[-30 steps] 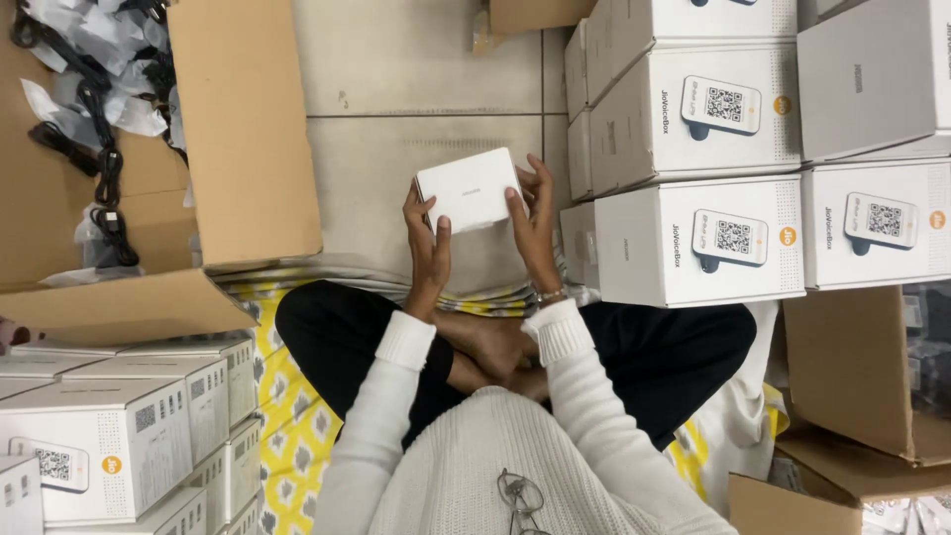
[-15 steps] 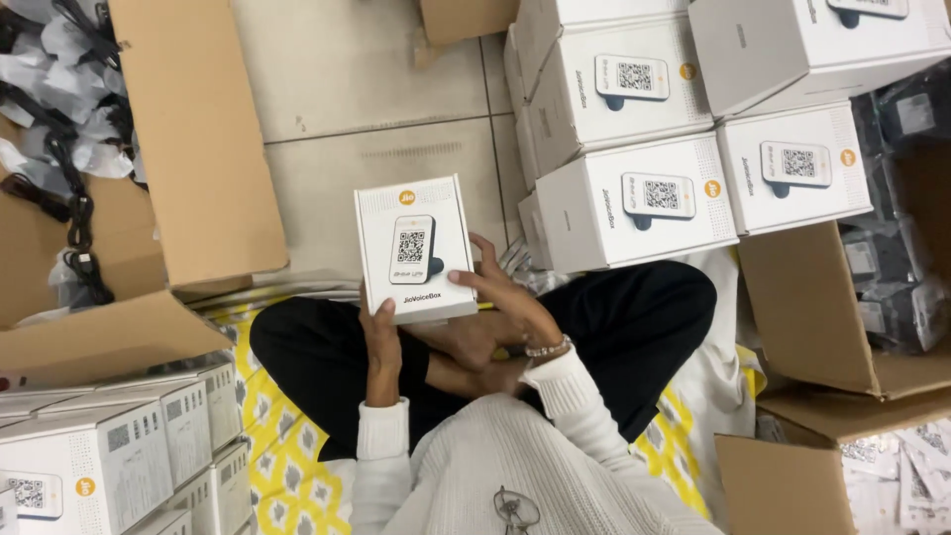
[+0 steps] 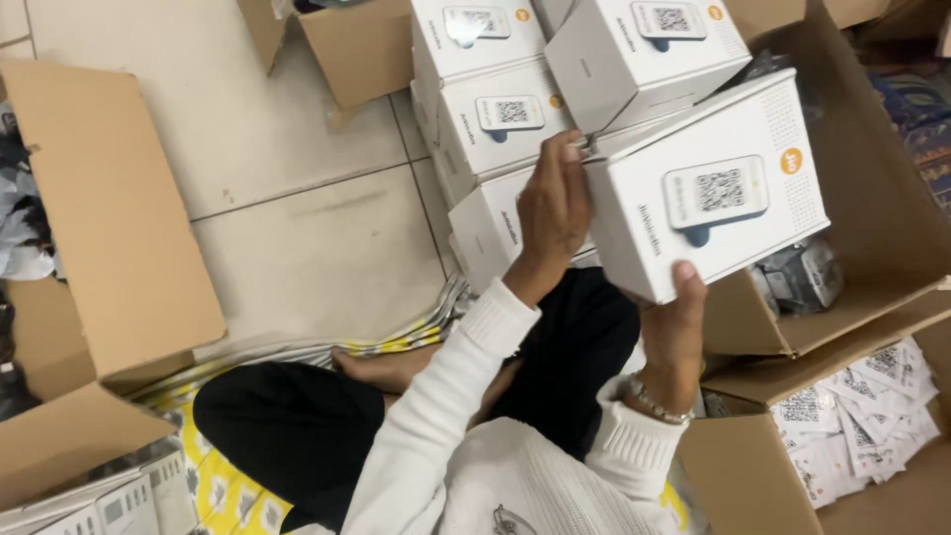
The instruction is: The person packs electronic devices into retail boxes and shipping containers.
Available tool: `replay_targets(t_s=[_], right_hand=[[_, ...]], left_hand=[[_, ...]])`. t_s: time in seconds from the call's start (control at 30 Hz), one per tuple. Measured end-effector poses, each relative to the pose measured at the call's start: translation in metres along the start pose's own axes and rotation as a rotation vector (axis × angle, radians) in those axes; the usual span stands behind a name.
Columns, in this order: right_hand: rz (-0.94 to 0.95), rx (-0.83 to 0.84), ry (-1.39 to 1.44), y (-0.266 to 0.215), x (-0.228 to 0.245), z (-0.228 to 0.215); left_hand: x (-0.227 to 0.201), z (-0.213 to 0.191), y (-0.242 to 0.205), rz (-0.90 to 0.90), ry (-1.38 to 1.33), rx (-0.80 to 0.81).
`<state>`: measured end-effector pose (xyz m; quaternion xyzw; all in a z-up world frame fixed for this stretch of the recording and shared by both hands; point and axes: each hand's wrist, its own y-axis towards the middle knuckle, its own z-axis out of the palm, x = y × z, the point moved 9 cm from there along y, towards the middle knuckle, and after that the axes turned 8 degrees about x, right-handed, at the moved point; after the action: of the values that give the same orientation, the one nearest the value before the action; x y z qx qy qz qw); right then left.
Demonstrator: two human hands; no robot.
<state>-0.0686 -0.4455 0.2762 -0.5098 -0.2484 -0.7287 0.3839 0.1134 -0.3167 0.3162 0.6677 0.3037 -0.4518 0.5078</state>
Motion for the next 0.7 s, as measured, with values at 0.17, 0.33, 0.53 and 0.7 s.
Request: replay_targets(t_s=[0.17,0.33,0.53,0.7], right_hand=[[0.007,-0.036,-0.114,0.064,0.04,-0.022],[0.296,-0.275,-0.483,0.077,0.043,-0.019],[-0.106,-0.491,-0.988,0.055,0.054,-0.082],[-0.494,-0.329,-0.603,-0.01,0.03,0.029]], left_hand=[[0.0,0.088,0.01,-0.006,0.143,0.193],[0.043,0.116,0.01,-0.038,0.297,0.233],[0.037,0.058,-0.022,-0.029,0.041,0.278],[0.021,-0.149,-0.129,-0.02,0.201,0.0]])
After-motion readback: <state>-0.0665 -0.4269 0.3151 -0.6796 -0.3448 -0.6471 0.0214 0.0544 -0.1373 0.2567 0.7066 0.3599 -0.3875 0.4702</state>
